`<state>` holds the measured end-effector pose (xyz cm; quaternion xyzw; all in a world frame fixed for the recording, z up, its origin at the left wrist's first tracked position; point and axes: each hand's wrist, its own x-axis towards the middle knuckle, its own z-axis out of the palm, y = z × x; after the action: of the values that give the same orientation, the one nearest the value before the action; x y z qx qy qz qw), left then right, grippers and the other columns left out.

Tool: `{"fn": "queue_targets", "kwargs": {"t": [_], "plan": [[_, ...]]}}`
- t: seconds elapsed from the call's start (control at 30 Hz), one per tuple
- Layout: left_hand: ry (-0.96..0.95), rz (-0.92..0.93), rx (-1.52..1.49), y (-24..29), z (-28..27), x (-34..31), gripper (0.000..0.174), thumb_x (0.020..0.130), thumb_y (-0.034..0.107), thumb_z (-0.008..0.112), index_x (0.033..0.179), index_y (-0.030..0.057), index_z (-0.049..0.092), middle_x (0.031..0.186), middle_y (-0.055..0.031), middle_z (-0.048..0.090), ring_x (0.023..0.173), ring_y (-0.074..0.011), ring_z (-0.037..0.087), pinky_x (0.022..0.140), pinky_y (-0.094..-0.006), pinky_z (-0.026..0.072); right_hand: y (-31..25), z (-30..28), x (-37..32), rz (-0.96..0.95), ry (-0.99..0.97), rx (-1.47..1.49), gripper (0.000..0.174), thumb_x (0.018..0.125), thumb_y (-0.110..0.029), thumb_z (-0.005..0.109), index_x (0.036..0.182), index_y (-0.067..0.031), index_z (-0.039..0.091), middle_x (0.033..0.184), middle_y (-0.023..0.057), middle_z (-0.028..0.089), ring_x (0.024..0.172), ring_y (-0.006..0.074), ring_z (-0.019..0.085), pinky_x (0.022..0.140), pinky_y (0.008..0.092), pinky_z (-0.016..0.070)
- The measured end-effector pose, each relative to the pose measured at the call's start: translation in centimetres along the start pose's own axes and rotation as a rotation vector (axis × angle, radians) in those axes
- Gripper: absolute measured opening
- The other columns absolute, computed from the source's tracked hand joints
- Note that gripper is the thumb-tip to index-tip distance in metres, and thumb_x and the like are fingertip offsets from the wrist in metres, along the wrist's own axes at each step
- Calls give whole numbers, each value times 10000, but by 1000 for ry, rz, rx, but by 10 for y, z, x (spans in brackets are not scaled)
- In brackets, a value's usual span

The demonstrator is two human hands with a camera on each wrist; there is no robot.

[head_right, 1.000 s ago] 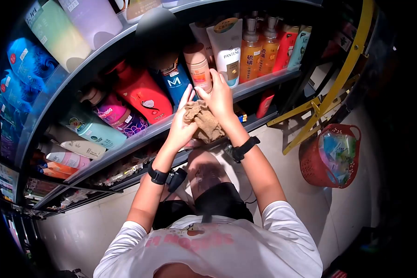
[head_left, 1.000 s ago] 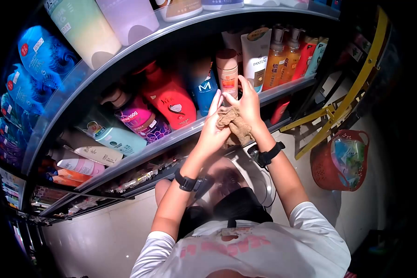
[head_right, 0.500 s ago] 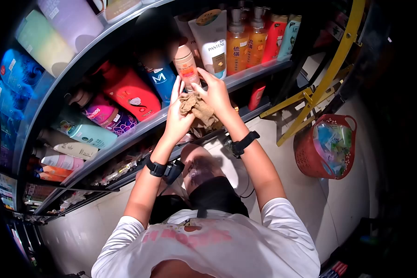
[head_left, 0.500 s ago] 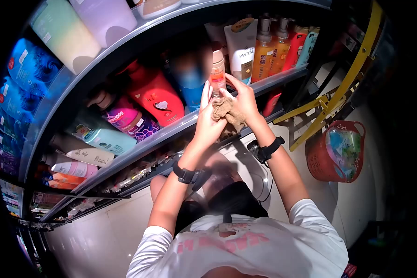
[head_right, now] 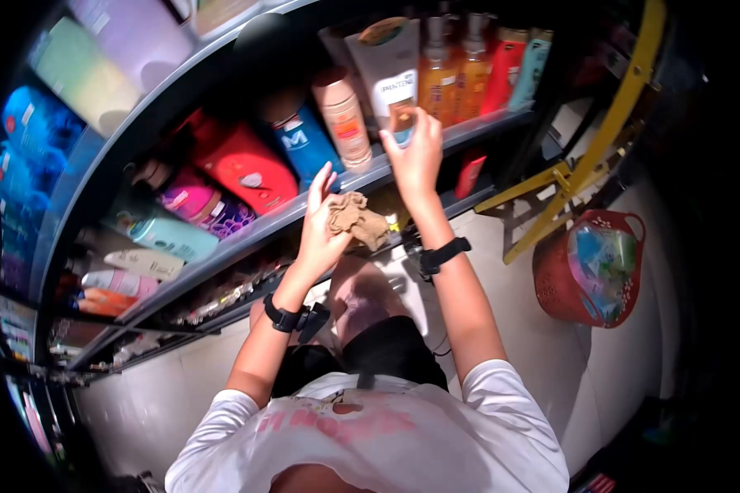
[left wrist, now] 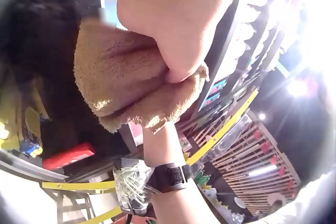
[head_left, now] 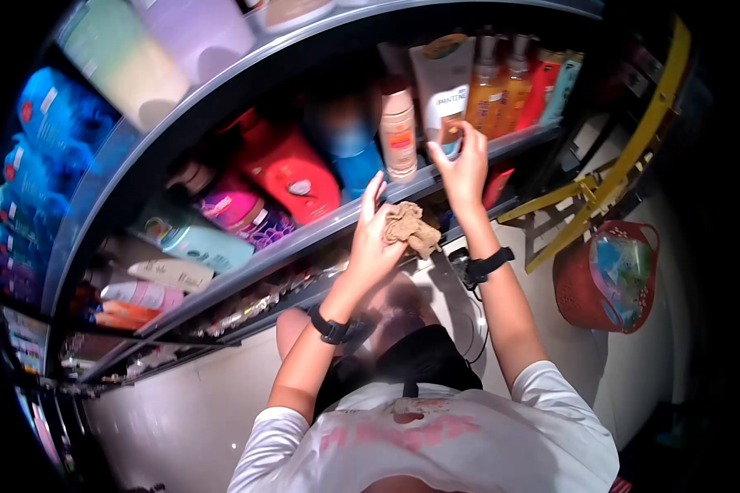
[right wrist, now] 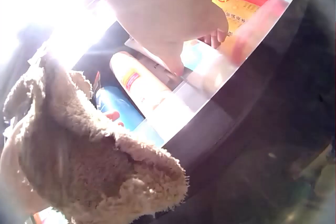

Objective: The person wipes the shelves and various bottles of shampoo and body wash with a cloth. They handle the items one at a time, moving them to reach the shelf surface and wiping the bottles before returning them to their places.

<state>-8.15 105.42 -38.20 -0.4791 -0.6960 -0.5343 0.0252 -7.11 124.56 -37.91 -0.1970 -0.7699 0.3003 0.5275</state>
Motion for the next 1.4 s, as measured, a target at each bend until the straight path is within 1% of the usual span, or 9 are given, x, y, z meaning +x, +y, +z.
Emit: {"fn": "queue_targets", "kwargs": {"t": [0.33, 0.47, 0.67, 0.9, 0.97, 1.03, 1.17, 1.3, 1.4], "plan": [[228, -11, 136, -7, -61, -58, 340, 633, -2, 613, 971, -10, 578, 1367, -226, 352, 1260, -371, 391, 1046, -413, 312, -36, -23, -30, -208, 18, 171, 400, 772, -17, 641, 1153, 30, 534, 1091, 177, 528, 1008, 313, 526, 896, 361, 421], [413, -140, 140, 3, -98, -80, 390, 619, -20, 579, 1007, 19, 573, 1461, -210, 161, 1350, -379, 219, 1090, -487, 205, -78, -11, -75, -354, -379, 370, 298, 771, -8, 612, 1067, 25, 598, 999, 168, 595, 931, 304, 582, 855, 354, 452], [516, -129, 137, 6, -143, -89, 345, 671, -49, 545, 1002, 32, 596, 1495, -214, 86, 1377, -389, 157, 1108, -470, 154, -138, 34, -88, -322, -697, 596, 430, 824, -66, 592, 1236, 16, 506, 1248, 211, 526, 1171, 317, 514, 977, 350, 398], [495, -117, -124, 6, -150, -75, 323, 662, -124, 493, 969, -37, 541, 1524, -180, 67, 1051, -138, 522, 823, -265, 443, -236, 67, -56, -729, -332, 364, 693, 774, -123, 677, 1329, 91, 320, 1200, 292, 487, 1095, 427, 491, 937, 409, 420], [497, -133, -157, 4, -150, -76, 282, 653, -134, 493, 921, -53, 524, 1529, -145, 81, 970, -125, 527, 782, -262, 449, -256, 73, -46, -698, -371, 260, 528, 762, -177, 696, 1120, 101, 424, 1007, 273, 526, 914, 408, 522, 780, 427, 456], [489, -116, -114, -1, -151, -77, 283, 654, -98, 528, 925, -17, 542, 1513, -180, 93, 1143, -214, 475, 863, -298, 423, -261, 84, -41, -651, -427, 168, 401, 754, -257, 712, 832, 49, 466, 777, 247, 536, 731, 395, 540, 627, 445, 453], [528, -42, -11, -12, -154, -79, 316, 649, -40, 583, 954, 32, 540, 1464, -207, 163, 1326, -357, 277, 1042, -383, 285, -260, 92, -34, -571, -436, 207, 418, 757, -284, 718, 755, 46, 462, 682, 239, 536, 640, 381, 543, 562, 423, 449], [522, -26, -39, -15, -165, -88, 389, 650, -46, 593, 1019, 29, 495, 1380, -207, 290, 1316, -376, 284, 1081, -411, 232, -257, 74, -43, -469, -579, 592, 522, 723, -144, 754, 1154, -42, 478, 984, 151, 592, 895, 255, 624, 760, 323, 506], [505, -6, -54, -24, -169, -88, 415, 660, -71, 560, 1044, 12, 424, 1360, -224, 340, 1297, -396, 323, 1055, -387, 275, -250, 68, -45, -462, -605, 506, 703, 637, -178, 816, 1199, -43, 416, 1057, 167, 608, 950, 256, 637, 804, 335, 508]]}}
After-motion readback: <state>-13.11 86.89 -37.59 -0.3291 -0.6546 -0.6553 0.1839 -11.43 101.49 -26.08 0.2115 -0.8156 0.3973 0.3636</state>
